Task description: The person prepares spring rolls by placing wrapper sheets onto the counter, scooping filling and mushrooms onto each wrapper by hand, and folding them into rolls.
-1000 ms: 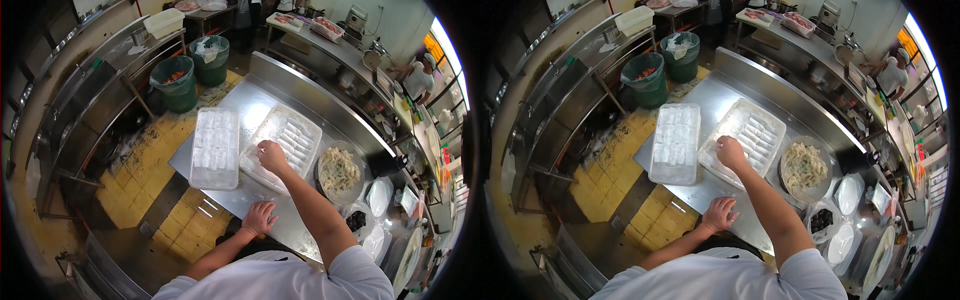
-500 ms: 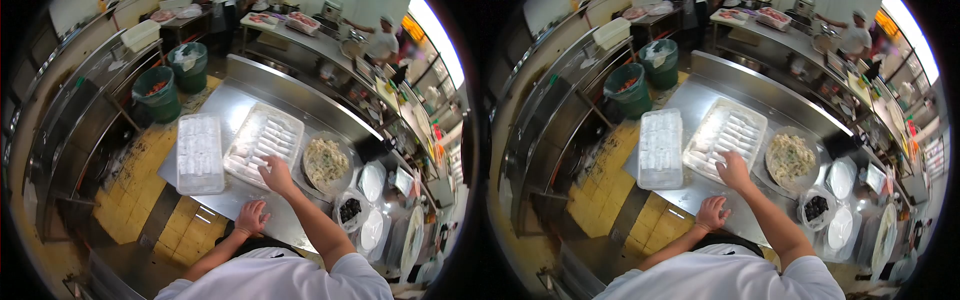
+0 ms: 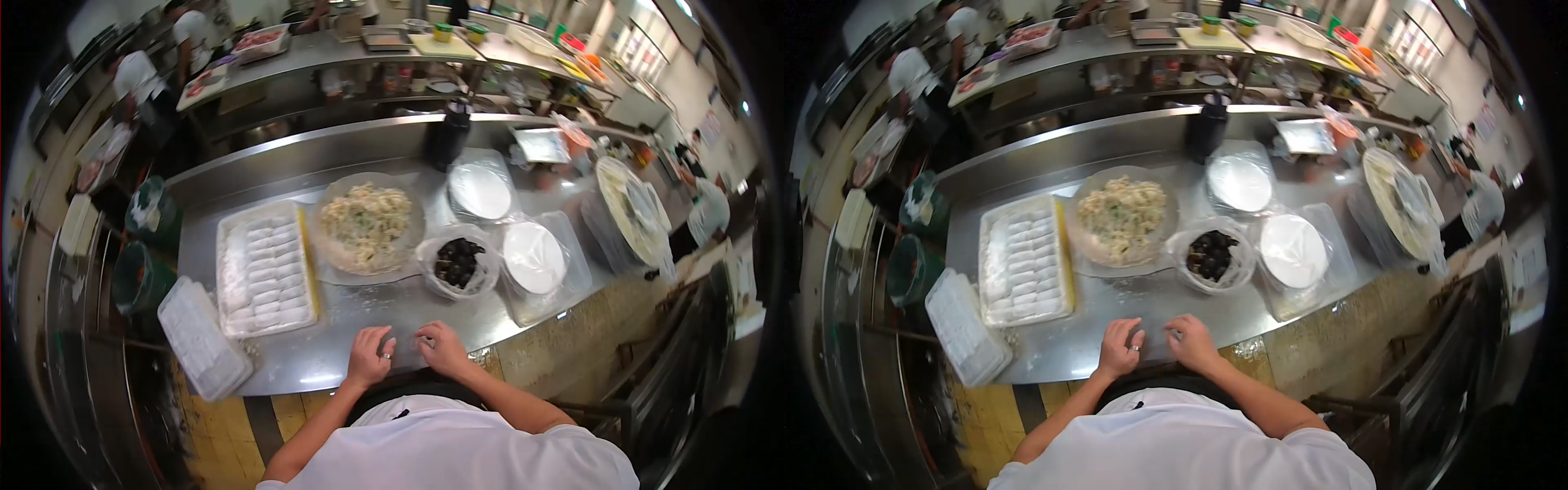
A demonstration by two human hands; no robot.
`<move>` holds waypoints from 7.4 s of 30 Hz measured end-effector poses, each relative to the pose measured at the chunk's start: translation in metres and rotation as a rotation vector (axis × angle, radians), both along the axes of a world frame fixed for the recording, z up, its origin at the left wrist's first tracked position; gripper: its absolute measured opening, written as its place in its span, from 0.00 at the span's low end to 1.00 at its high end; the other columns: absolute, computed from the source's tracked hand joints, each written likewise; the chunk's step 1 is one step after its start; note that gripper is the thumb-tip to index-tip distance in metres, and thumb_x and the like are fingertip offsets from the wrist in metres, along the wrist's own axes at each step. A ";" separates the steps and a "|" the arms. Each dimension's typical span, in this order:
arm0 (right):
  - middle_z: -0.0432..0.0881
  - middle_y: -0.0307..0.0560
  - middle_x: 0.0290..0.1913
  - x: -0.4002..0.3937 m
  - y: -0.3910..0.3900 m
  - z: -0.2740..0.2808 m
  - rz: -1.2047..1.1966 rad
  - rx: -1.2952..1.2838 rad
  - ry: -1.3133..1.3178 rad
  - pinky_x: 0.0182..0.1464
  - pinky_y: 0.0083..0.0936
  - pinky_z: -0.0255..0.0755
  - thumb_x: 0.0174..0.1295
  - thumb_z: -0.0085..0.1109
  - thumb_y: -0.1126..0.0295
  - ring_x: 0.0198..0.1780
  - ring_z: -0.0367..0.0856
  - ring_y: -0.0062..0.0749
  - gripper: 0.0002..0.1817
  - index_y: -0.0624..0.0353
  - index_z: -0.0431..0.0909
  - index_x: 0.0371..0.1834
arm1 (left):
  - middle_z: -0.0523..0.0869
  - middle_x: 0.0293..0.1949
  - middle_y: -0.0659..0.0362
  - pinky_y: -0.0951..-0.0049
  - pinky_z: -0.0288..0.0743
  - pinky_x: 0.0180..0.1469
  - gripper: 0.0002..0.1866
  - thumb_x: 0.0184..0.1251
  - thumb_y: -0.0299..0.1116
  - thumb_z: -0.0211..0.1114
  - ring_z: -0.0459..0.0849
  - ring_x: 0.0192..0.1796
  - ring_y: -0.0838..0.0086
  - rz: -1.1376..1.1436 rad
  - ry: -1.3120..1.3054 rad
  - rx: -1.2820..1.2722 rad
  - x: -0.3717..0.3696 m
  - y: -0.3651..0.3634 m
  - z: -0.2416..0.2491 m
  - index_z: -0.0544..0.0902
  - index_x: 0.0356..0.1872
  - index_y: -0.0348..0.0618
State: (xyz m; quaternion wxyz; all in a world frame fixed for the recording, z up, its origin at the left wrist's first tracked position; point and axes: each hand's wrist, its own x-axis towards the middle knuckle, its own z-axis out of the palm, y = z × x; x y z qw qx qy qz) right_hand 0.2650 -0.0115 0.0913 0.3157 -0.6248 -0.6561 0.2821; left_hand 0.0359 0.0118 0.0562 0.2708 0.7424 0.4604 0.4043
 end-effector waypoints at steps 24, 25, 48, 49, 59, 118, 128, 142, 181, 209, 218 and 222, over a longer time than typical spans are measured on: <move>0.85 0.52 0.45 0.159 -0.007 0.043 -0.271 0.298 -0.557 0.54 0.48 0.78 0.54 0.72 0.74 0.49 0.84 0.52 0.08 0.58 0.82 0.34 | 0.88 0.61 0.47 0.51 0.80 0.69 0.26 0.68 0.34 0.79 0.86 0.64 0.47 -0.238 0.093 0.004 0.071 0.013 0.025 0.84 0.65 0.40; 0.85 0.52 0.43 0.141 -0.014 0.040 -0.204 0.257 -0.520 0.53 0.48 0.79 0.54 0.72 0.74 0.48 0.84 0.52 0.08 0.58 0.82 0.34 | 0.87 0.64 0.47 0.51 0.79 0.71 0.28 0.67 0.34 0.80 0.85 0.66 0.47 -0.230 0.093 0.034 0.072 0.014 0.032 0.83 0.67 0.40; 0.94 0.58 0.45 0.124 -0.015 0.012 0.025 -0.465 -0.272 0.55 0.48 0.86 0.60 0.69 0.64 0.48 0.92 0.60 0.16 0.59 0.93 0.47 | 0.90 0.61 0.56 0.40 0.66 0.81 0.17 0.51 0.26 0.71 0.83 0.71 0.54 0.097 0.366 0.152 -0.067 -0.025 -0.040 0.92 0.44 0.51; 0.95 0.58 0.42 0.147 -0.007 0.007 -0.029 -0.456 -0.316 0.53 0.47 0.87 0.60 0.68 0.64 0.45 0.93 0.59 0.15 0.60 0.94 0.44 | 0.90 0.60 0.56 0.40 0.66 0.81 0.17 0.51 0.26 0.71 0.83 0.70 0.54 0.092 0.358 0.146 -0.067 -0.026 -0.043 0.92 0.44 0.51; 0.91 0.46 0.31 0.183 0.014 0.016 0.100 -0.688 -0.079 0.39 0.33 0.85 0.61 0.74 0.67 0.32 0.90 0.29 0.13 0.65 0.94 0.43 | 0.90 0.59 0.55 0.41 0.69 0.79 0.17 0.49 0.26 0.71 0.84 0.69 0.54 0.014 0.300 0.159 -0.040 -0.013 -0.036 0.92 0.43 0.48; 0.87 0.73 0.62 -0.053 0.210 0.042 0.307 0.098 -0.221 0.69 0.53 0.80 0.66 0.67 0.72 0.64 0.85 0.70 0.21 0.67 0.85 0.61 | 0.84 0.74 0.50 0.29 0.56 0.84 0.13 0.66 0.48 0.79 0.76 0.80 0.45 0.336 0.380 0.013 -0.051 -0.032 -0.052 0.98 0.50 0.65; 0.91 0.72 0.49 -0.080 0.284 -0.004 0.605 -0.089 -0.499 0.63 0.54 0.82 0.65 0.61 0.68 0.56 0.89 0.68 0.15 0.67 0.91 0.47 | 0.84 0.74 0.52 0.25 0.59 0.82 0.13 0.66 0.49 0.77 0.76 0.80 0.47 0.332 0.357 0.008 -0.052 -0.032 -0.053 0.97 0.48 0.64; 0.91 0.73 0.44 -0.101 0.263 0.017 0.557 -0.119 -0.491 0.58 0.54 0.84 0.61 0.62 0.73 0.49 0.91 0.69 0.14 0.65 0.94 0.44 | 0.86 0.73 0.53 0.30 0.59 0.83 0.12 0.65 0.49 0.78 0.78 0.78 0.48 0.341 0.375 0.032 -0.053 -0.031 -0.053 0.97 0.46 0.62; 0.91 0.45 0.42 -0.038 0.249 0.086 0.227 -0.603 0.627 0.41 0.28 0.83 0.70 0.69 0.71 0.38 0.89 0.30 0.15 0.68 0.90 0.55 | 0.86 0.73 0.54 0.32 0.59 0.84 0.16 0.63 0.47 0.81 0.77 0.79 0.50 0.341 0.321 0.026 -0.054 -0.031 -0.057 0.97 0.50 0.59; 0.89 0.54 0.41 -0.065 0.084 -0.054 0.771 0.086 -0.185 0.53 0.47 0.84 0.61 0.69 0.74 0.47 0.89 0.55 0.06 0.61 0.92 0.40 | 0.86 0.73 0.55 0.34 0.59 0.85 0.22 0.56 0.42 0.82 0.77 0.80 0.52 0.341 0.308 -0.001 -0.055 -0.030 -0.055 0.94 0.53 0.52; 0.89 0.50 0.42 -0.069 0.077 -0.048 0.817 0.163 -0.275 0.59 0.45 0.83 0.59 0.71 0.73 0.52 0.86 0.53 0.08 0.60 0.92 0.40 | 0.86 0.73 0.55 0.35 0.58 0.86 0.22 0.57 0.41 0.81 0.76 0.80 0.52 0.343 0.303 -0.011 -0.055 -0.030 -0.053 0.94 0.54 0.52; 0.88 0.52 0.44 -0.073 0.083 -0.050 0.880 0.126 -0.335 0.61 0.44 0.81 0.57 0.69 0.74 0.55 0.86 0.53 0.07 0.60 0.91 0.39 | 0.86 0.73 0.55 0.35 0.57 0.86 0.16 0.59 0.38 0.79 0.77 0.80 0.52 0.352 0.254 -0.026 -0.056 -0.030 -0.057 0.93 0.49 0.51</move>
